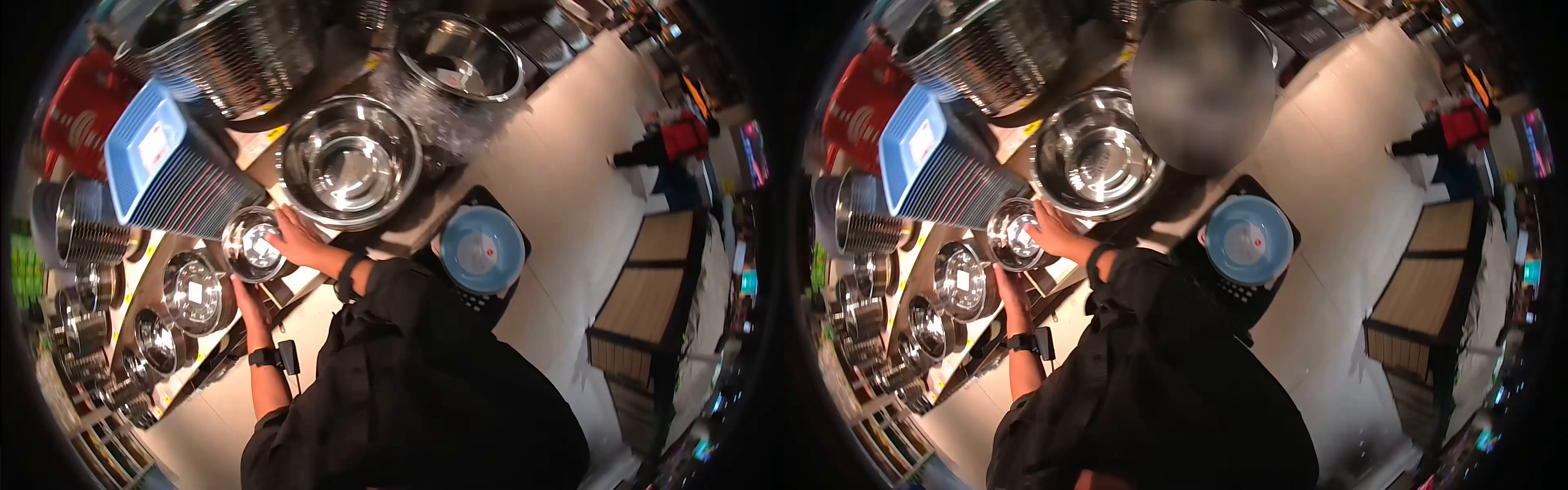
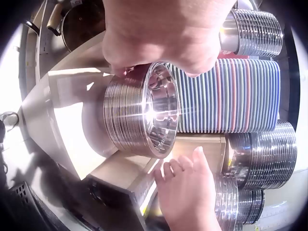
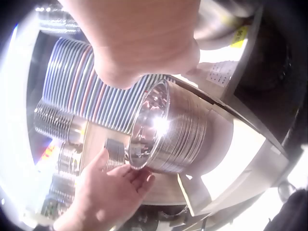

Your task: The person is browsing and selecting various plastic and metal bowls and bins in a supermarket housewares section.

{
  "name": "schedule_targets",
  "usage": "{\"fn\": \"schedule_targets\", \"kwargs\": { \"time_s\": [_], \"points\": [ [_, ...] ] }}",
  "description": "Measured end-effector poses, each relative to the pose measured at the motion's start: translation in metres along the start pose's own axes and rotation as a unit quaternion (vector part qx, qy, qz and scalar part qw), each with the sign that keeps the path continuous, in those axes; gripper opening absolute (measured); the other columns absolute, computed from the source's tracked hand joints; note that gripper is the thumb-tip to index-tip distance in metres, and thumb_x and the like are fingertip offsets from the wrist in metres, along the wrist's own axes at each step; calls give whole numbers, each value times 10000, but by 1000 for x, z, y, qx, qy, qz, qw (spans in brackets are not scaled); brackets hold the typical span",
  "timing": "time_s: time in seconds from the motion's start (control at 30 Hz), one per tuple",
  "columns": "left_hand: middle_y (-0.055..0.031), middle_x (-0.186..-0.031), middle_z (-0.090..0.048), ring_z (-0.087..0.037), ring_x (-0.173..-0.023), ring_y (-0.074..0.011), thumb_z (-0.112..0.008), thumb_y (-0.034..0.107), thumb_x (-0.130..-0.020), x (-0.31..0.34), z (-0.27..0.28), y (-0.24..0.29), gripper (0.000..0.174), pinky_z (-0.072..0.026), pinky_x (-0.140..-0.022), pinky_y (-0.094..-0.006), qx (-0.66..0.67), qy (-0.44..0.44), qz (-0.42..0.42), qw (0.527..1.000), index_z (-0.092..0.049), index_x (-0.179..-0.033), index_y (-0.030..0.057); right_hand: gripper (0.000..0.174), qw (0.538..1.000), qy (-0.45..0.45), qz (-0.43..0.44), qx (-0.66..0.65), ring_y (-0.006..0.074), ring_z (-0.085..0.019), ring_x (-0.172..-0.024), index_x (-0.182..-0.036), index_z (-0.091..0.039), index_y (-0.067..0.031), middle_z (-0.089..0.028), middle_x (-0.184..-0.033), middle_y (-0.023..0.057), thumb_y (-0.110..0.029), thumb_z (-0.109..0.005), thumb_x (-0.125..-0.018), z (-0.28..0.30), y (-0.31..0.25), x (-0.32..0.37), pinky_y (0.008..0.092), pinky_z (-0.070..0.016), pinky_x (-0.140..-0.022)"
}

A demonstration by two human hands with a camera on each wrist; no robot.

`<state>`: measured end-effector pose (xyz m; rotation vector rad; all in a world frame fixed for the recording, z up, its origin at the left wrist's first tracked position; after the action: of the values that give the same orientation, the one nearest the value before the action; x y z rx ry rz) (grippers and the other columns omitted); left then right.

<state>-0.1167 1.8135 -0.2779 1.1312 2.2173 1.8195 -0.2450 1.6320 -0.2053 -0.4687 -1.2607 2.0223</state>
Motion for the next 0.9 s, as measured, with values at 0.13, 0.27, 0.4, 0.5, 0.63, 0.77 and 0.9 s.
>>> {"fn": "schedule_targets", "kwargs": {
  "time_s": [0.13,0.27,0.4,0.5,0.63,0.77,0.9],
  "points": [
    [-48,-1411,-469,-447,-1238,-183,-389,469,-1008,-12,0,4,562,-335,-1017,-351,-25,-45,11,999,-419,-1396,64,741,993,36,3,-113,426,-226,-1405,-1426,-229,106,-249,-1473,342,-377,-510,-938,1,12,-24,442,-190,-1148],
    [-59,-1502,-343,-355,-1333,-227,-426,497,-984,-10,-1,7,656,-276,-1093,-371,-42,-74,23,996,-295,-1470,77,728,993,31,14,-112,443,-258,-1386,-1395,-255,142,-297,-1438,362,-352,-515,-928,13,-6,-27,441,-186,-1149],
    [-67,-1503,-340,-355,-1333,-224,-426,502,-982,-7,-2,11,661,-262,-1103,-369,-39,-51,24,998,-291,-1473,81,737,996,-34,-15,-80,429,-193,-1415,-1401,-259,140,-233,-1474,353,-404,-452,-943,-10,6,-36,421,-153,-1167],
    [-69,-1504,-337,-356,-1332,-220,-420,508,-982,-8,3,9,666,-251,-1109,-369,-39,-30,36,998,-286,-1477,82,748,991,-81,-29,-103,409,-143,-1434,-1412,-253,131,-190,-1498,340,-421,-439,-944,-15,5,-32,408,-123,-1178],
    [-54,-1501,-347,-361,-1329,-212,-425,507,-977,-5,2,9,663,-251,-1101,-373,-34,-18,35,999,-297,-1476,89,714,995,-72,-8,-62,437,-275,-1371,-1367,-306,147,-303,-1435,344,-413,-441,-945,-20,9,-36,437,-224,-1137],
    [-41,-1431,-456,-425,-1286,-204,-432,483,-968,-5,0,8,607,-298,-1037,-411,-50,-11,23,998,-360,-1447,117,493,964,-43,80,-250,348,-525,-1009,-1179,-453,88,-541,-1057,259,-314,-563,-916,-16,6,-32,428,-410,-908],
    [-16,-1369,-500,-438,-1258,-159,-439,508,-975,-8,5,7,568,-306,-1053,-387,-27,-18,10,999,-438,-1385,115,581,985,-118,35,-123,313,-435,-1290,-1376,-363,73,-439,-1378,256,-303,-496,-953,-47,29,-52,351,-342,-1068]
  ]
}}
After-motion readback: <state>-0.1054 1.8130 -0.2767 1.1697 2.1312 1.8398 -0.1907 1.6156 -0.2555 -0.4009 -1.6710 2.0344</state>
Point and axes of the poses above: each hand's wrist, its own x-axis away from the middle knuckle, its own z-axis out of the back of the hand, y = z × x, the point moved 9 cm from there along -x, towards the middle knuckle
